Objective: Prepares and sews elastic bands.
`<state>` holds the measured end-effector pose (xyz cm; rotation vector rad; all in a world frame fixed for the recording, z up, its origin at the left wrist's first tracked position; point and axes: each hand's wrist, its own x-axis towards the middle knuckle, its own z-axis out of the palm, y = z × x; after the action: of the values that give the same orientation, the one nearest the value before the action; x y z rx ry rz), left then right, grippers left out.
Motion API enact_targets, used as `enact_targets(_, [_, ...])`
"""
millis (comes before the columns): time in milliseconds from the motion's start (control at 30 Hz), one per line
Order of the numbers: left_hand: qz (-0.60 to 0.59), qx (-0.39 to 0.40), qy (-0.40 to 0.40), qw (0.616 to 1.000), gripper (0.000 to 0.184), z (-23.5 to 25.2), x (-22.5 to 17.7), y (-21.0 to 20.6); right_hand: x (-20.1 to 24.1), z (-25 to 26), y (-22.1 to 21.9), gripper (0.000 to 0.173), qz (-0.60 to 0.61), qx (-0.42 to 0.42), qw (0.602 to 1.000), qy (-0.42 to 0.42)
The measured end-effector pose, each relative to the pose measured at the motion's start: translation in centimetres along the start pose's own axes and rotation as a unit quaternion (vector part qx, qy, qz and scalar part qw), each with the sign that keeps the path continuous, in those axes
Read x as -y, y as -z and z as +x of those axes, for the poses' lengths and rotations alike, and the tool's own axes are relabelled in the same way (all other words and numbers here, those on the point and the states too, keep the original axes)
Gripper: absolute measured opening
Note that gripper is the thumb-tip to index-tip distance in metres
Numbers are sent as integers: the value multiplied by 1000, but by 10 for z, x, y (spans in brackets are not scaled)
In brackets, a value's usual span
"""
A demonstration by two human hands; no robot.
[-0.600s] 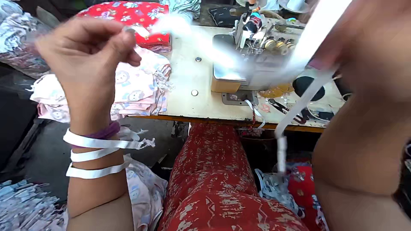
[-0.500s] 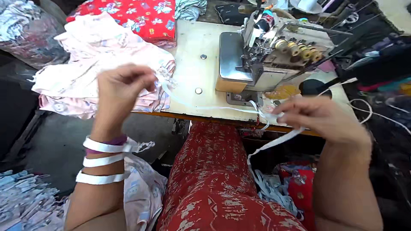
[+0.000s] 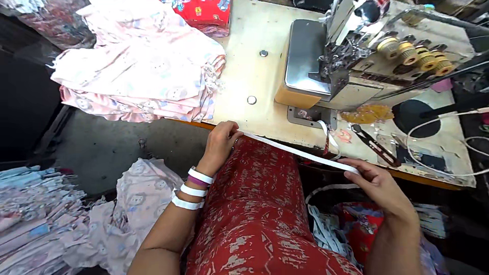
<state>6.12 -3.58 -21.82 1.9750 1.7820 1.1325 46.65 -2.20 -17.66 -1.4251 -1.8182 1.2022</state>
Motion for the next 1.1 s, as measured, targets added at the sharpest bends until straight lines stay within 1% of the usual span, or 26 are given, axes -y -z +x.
enact_targets(33, [18, -22, -17, 999, 17, 0, 3, -2, -1, 2, -4, 32, 5, -14, 1000, 5])
enact_targets(100, [64, -66, -41, 995, 22, 1, 10, -4, -2, 6, -13, 24, -3, -77, 997, 8])
enact_targets(133, [87, -84, -45, 992, 27, 0, 14, -5, -2, 9, -18, 18, -18, -114, 993, 6])
enact_targets(200, [105, -104, -38, 988, 34, -2, 20, -6, -2, 14, -28, 15, -35, -155, 987, 5])
enact_targets(267, [102, -109, -29, 988, 38, -3, 25, -7, -3, 16, -37, 17, -33, -159, 987, 7])
enact_targets(367, [89, -110, -28, 990, 37, -5, 33, -8, -2, 17, -45, 20, -23, -161, 987, 12])
enact_targets(433, [84, -111, -31, 990, 36, -5, 35, -9, -4, 18, -47, 19, -19, -171, 985, 15])
enact_targets(567, [85, -112, -33, 989, 35, -4, 35, -9, -3, 20, -45, 17, -17, -173, 985, 7])
enact_targets(700, [85, -114, -35, 989, 34, -2, 35, -9, -3, 17, -39, 20, -17, -167, 986, 5])
enact_targets(800, [85, -103, -32, 991, 34, -1, 33, -8, 0, 12, -34, 17, -21, -164, 986, -4])
enact_targets(867, [81, -95, -28, 992, 34, 0, 34, -6, -1, 11, -34, 15, -25, -177, 984, -9])
enact_targets(967, [80, -73, -28, 994, 36, 1, 34, -1, 1, 9, -35, 18, -42, -212, 976, -29])
enact_targets(1033, [78, -54, -22, 995, 38, 2, 32, 0, -1, 5, -32, 19, -47, -220, 974, -38])
enact_targets(1100, [75, -52, -17, 996, 42, 3, 33, -1, -9, 2, -28, 20, -65, -226, 971, -48])
